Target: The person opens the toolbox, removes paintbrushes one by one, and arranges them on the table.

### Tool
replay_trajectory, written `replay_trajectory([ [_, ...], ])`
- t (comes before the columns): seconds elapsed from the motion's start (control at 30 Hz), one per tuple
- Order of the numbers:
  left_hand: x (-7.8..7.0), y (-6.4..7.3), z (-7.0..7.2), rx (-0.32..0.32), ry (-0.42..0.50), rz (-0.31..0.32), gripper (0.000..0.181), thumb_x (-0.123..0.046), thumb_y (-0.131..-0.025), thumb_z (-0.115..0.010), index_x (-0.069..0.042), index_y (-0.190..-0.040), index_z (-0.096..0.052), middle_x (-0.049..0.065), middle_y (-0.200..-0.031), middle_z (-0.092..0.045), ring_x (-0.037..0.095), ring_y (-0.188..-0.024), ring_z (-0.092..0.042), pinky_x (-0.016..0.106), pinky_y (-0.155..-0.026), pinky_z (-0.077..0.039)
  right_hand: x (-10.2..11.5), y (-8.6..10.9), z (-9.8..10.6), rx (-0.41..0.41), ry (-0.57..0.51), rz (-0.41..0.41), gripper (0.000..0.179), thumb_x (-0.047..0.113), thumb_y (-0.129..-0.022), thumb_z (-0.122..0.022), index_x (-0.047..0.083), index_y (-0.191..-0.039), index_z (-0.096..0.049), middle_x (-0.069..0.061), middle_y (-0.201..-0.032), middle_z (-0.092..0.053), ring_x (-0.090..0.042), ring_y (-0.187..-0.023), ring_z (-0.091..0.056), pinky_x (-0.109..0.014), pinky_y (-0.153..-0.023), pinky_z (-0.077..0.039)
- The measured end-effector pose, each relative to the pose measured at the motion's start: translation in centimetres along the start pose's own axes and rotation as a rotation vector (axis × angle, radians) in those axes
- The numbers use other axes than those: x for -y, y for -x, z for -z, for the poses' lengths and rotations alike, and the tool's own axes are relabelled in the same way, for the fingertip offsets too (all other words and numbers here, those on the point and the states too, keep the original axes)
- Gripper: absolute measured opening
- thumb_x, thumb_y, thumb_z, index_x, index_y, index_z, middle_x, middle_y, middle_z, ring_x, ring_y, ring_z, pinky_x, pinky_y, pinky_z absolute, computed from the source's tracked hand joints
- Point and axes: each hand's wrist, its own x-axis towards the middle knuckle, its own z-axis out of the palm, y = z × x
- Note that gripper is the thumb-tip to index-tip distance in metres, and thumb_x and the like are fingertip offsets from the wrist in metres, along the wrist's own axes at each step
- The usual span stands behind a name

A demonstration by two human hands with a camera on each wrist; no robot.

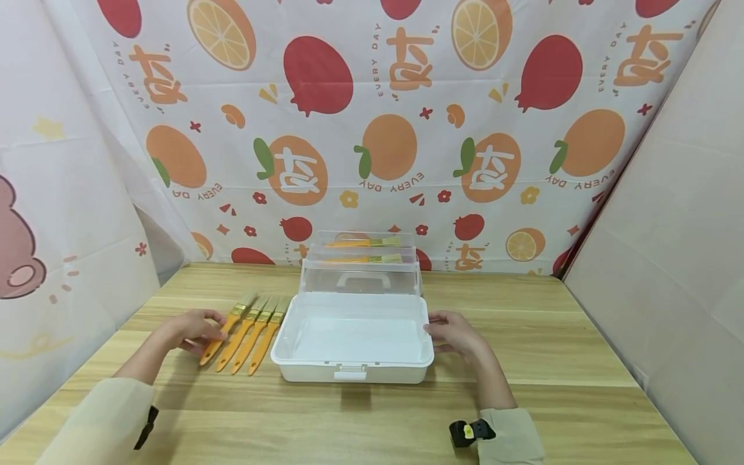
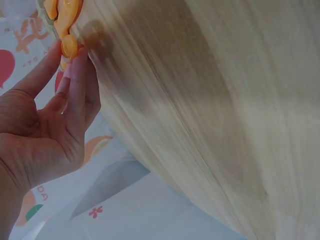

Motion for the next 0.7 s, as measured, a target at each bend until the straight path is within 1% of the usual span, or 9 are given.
replay_trajectory([
  [0.23, 0.1, 0.5, -0.5, -0.001, -0.009, 0.014, 0.031, -0.005, -0.083, -0.064, 0.006, -0.103, -0.044, 0.004, -0.073, -0.060, 0.017, -0.069, -0.058, 0.036, -0.062, -0.051, -0.1, 0.2, 0.1, 0.008, 0.004, -0.001, 0.045, 0.011, -0.093, -0.052, -0.014, -0.128, -0.038, -0.021, -0.116, -0.052, -0.027, -0.099, -0.055, -0.044, -0.076, -0.049],
  [0.37, -0.1, 0.9, -0.9, -0.006, -0.016, 0.008, 0.030, -0.004, -0.083, -0.064, 0.007, -0.103, -0.044, 0.004, -0.073, -0.061, 0.017, -0.069, -0.058, 0.036, -0.061, -0.051, -0.1, 0.4, 0.2, 0.005, 0.008, -0.005, 0.045, 0.011, -0.093, -0.052, -0.013, -0.127, -0.039, -0.021, -0.116, -0.052, -0.026, -0.098, -0.055, -0.043, -0.076, -0.050],
  [0.43, -0.1, 0.7, -0.9, -0.009, -0.019, 0.007, 0.031, -0.004, -0.083, -0.064, 0.007, -0.103, -0.044, 0.005, -0.074, -0.061, 0.019, -0.071, -0.059, 0.037, -0.061, -0.051, -0.1, 0.4, 0.2, 0.004, 0.004, -0.007, 0.045, 0.011, -0.093, -0.052, -0.014, -0.127, -0.039, -0.021, -0.116, -0.052, -0.026, -0.098, -0.055, -0.043, -0.076, -0.050],
  [0.53, 0.8, -0.5, -0.8, 0.004, -0.018, 0.013, 0.033, -0.006, -0.082, -0.066, 0.006, -0.103, -0.044, 0.009, -0.078, -0.060, 0.021, -0.073, -0.059, 0.038, -0.062, -0.051, -0.1, 0.4, 0.2, 0.008, -0.003, -0.006, 0.045, 0.011, -0.092, -0.053, -0.014, -0.128, -0.038, -0.020, -0.116, -0.052, -0.026, -0.097, -0.056, -0.043, -0.076, -0.050],
  [0.63, 2.3, -2.6, -0.3, 0.042, -0.012, -0.004, 0.038, -0.012, -0.079, -0.071, 0.003, -0.102, -0.045, 0.012, -0.082, -0.061, 0.023, -0.074, -0.059, 0.037, -0.060, -0.052, -0.1, 0.2, 0.1, 0.007, -0.007, -0.004, 0.045, 0.011, -0.092, -0.053, -0.014, -0.128, -0.038, -0.020, -0.115, -0.053, -0.026, -0.097, -0.056, -0.043, -0.076, -0.050],
  [0.7, 2.9, -3.6, 0.0, 0.055, -0.015, -0.011, 0.042, -0.014, -0.077, -0.074, 0.002, -0.102, -0.045, 0.013, -0.083, -0.061, 0.023, -0.074, -0.060, 0.036, -0.060, -0.052, -0.1, 0.0, 0.1, 0.004, -0.007, -0.003, 0.045, 0.011, -0.092, -0.053, -0.014, -0.128, -0.038, -0.020, -0.115, -0.053, -0.026, -0.097, -0.056, -0.043, -0.076, -0.050],
])
